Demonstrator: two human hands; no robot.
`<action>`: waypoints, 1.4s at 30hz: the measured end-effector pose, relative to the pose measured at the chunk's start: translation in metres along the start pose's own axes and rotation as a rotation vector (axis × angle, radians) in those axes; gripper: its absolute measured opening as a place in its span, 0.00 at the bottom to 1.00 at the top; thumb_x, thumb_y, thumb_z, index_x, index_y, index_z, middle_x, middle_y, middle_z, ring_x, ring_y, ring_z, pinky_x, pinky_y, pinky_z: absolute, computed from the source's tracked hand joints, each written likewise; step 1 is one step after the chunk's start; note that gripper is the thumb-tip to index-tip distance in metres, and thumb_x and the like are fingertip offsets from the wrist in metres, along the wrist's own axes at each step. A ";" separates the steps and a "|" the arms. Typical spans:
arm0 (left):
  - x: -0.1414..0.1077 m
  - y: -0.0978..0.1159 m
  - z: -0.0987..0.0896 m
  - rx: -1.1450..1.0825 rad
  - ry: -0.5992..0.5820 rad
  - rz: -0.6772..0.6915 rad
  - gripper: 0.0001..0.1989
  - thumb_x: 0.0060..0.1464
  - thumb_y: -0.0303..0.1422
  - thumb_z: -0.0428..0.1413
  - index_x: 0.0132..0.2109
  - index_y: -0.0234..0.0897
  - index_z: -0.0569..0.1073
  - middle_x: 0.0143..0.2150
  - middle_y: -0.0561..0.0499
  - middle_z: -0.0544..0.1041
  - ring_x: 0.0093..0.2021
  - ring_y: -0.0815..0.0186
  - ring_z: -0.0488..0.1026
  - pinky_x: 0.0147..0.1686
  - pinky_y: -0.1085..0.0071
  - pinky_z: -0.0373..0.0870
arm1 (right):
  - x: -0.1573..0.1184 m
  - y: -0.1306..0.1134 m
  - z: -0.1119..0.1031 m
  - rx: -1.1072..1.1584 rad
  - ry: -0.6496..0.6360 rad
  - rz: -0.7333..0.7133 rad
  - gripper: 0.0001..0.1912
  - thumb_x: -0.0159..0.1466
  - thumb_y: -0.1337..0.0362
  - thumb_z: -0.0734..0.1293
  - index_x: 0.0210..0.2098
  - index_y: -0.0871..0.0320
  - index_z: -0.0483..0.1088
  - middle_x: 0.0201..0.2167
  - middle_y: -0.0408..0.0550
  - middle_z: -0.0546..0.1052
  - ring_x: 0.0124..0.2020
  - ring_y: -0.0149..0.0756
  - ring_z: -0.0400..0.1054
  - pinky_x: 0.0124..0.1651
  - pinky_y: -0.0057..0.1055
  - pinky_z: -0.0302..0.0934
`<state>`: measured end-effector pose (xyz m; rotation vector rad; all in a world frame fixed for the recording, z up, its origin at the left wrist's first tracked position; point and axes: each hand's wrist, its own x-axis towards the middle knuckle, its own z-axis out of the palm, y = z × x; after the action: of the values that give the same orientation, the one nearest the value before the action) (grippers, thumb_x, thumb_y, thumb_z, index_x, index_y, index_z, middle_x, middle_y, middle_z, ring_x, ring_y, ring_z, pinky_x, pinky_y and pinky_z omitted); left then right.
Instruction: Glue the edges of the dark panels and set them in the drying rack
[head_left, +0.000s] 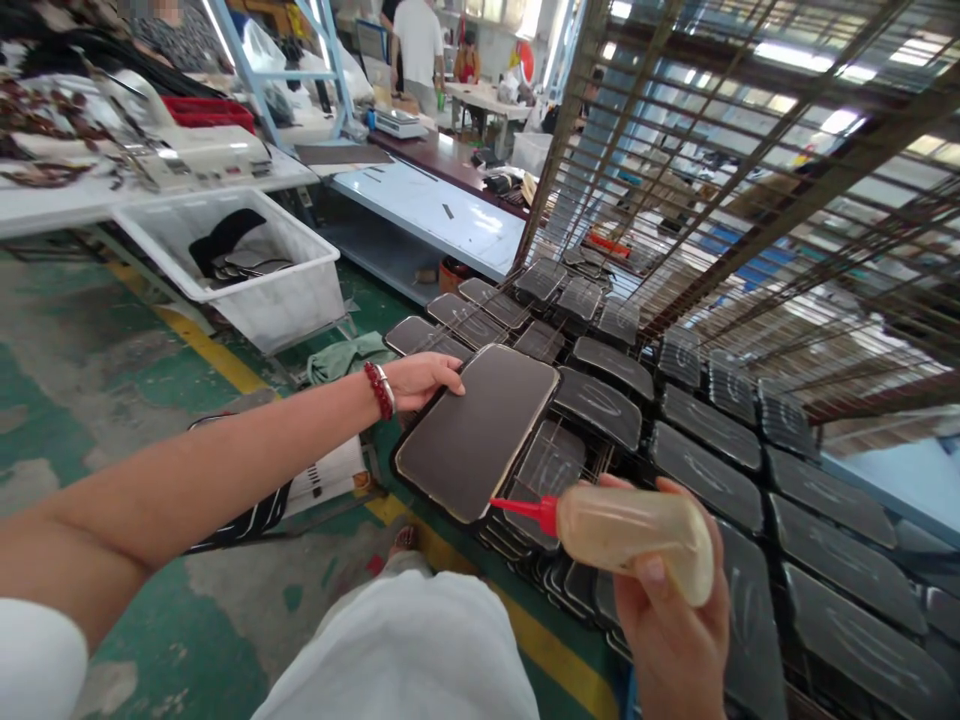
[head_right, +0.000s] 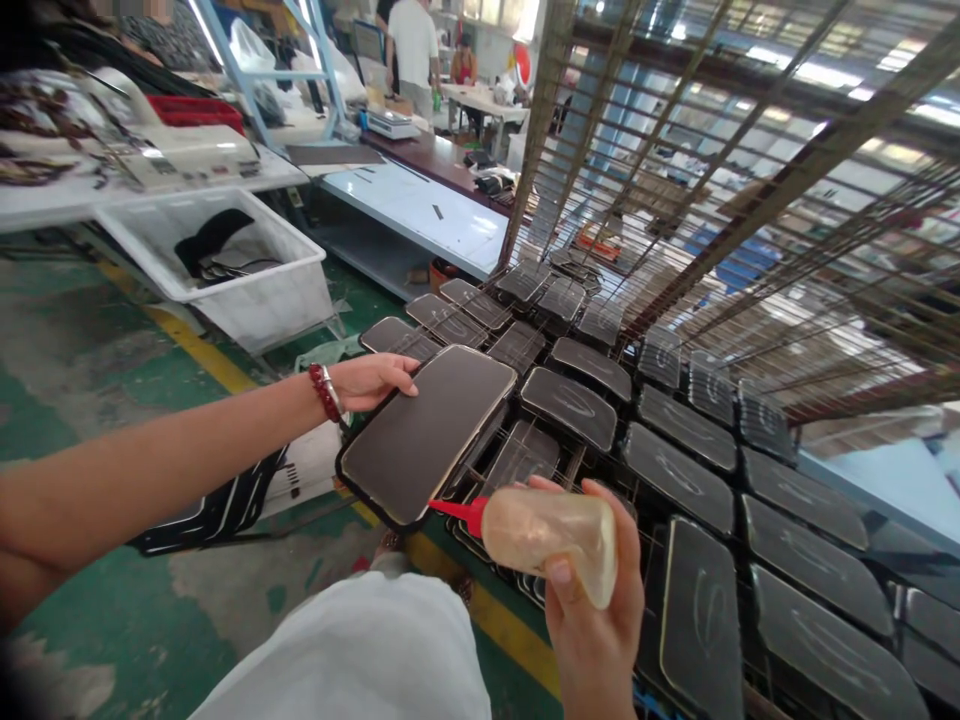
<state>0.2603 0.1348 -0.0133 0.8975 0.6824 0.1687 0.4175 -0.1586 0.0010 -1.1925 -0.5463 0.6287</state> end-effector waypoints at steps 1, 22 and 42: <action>0.000 0.001 -0.001 -0.011 0.020 0.008 0.21 0.36 0.15 0.56 0.42 0.27 0.76 0.30 0.42 0.81 0.27 0.59 0.79 0.30 0.64 0.78 | -0.001 0.001 0.000 0.001 -0.005 -0.010 0.31 0.58 0.57 0.73 0.58 0.55 0.62 0.48 0.63 0.76 0.48 0.55 0.72 0.44 0.47 0.70; -0.007 -0.038 0.013 -0.178 0.276 0.148 0.15 0.38 0.15 0.55 0.37 0.30 0.72 0.28 0.44 0.80 0.26 0.59 0.79 0.27 0.65 0.78 | 0.050 0.035 0.038 0.325 0.186 0.180 0.21 0.56 0.52 0.75 0.45 0.53 0.71 0.45 0.47 0.76 0.46 0.39 0.72 0.42 0.35 0.72; 0.003 -0.022 0.047 -0.115 0.128 0.060 0.19 0.35 0.17 0.55 0.40 0.32 0.72 0.28 0.46 0.79 0.24 0.60 0.78 0.24 0.67 0.76 | 0.093 0.004 -0.003 -0.054 -0.058 -0.194 0.30 0.57 0.61 0.75 0.56 0.56 0.63 0.45 0.58 0.77 0.49 0.52 0.71 0.55 0.56 0.62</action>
<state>0.2880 0.0909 -0.0113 0.8020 0.7574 0.3186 0.4845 -0.0942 0.0019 -1.1583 -0.7222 0.4861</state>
